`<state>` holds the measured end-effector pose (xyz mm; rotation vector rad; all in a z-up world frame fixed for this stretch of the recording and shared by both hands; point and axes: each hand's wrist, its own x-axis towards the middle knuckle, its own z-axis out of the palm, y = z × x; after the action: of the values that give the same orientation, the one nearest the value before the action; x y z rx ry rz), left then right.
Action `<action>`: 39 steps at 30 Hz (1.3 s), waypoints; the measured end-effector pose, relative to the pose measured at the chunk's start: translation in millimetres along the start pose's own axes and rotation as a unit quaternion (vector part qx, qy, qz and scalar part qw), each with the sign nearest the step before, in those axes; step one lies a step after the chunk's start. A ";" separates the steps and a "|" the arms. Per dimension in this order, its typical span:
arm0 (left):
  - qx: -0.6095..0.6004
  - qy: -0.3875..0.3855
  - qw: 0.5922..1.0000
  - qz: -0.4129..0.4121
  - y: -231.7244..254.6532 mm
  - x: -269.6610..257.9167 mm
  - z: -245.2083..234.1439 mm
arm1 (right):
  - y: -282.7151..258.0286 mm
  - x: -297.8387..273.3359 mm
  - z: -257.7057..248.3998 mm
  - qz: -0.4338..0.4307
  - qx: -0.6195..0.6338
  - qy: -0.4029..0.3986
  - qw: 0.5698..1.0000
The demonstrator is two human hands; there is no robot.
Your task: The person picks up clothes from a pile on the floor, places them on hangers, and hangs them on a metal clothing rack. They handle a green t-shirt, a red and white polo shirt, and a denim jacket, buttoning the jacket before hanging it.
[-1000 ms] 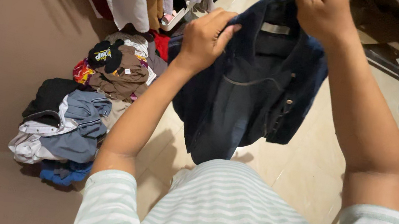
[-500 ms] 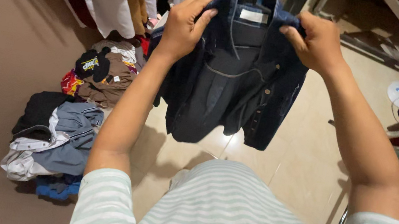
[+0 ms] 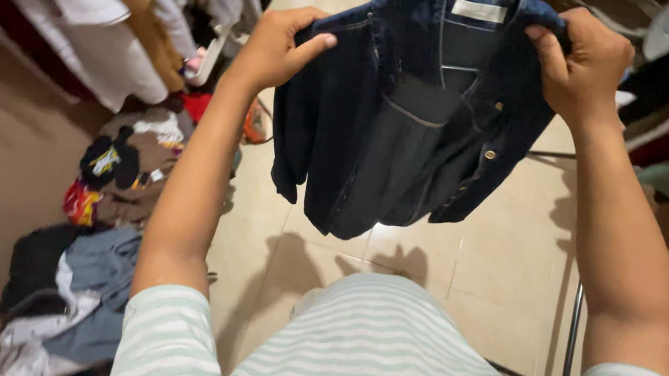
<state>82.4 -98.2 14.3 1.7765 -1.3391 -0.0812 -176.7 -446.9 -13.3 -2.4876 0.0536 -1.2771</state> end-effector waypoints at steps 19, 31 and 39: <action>-0.111 -0.021 0.986 0.125 44.1 115.6 230.2 | 81.6 -123.7 -158.4 0.171 -0.148 0.051 0.973; -0.105 -0.005 0.983 0.153 82.9 190.7 385.7 | 194.9 -197.3 -233.8 0.334 -0.121 0.045 0.934; -0.090 -0.026 0.980 0.178 110.4 263.4 447.5 | 276.3 -234.2 -265.6 0.383 0.055 0.119 0.915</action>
<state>-124.6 -579.7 -70.5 1.3711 -1.6141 -0.0499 -493.6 -738.2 -141.8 -1.8724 0.8924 -1.1536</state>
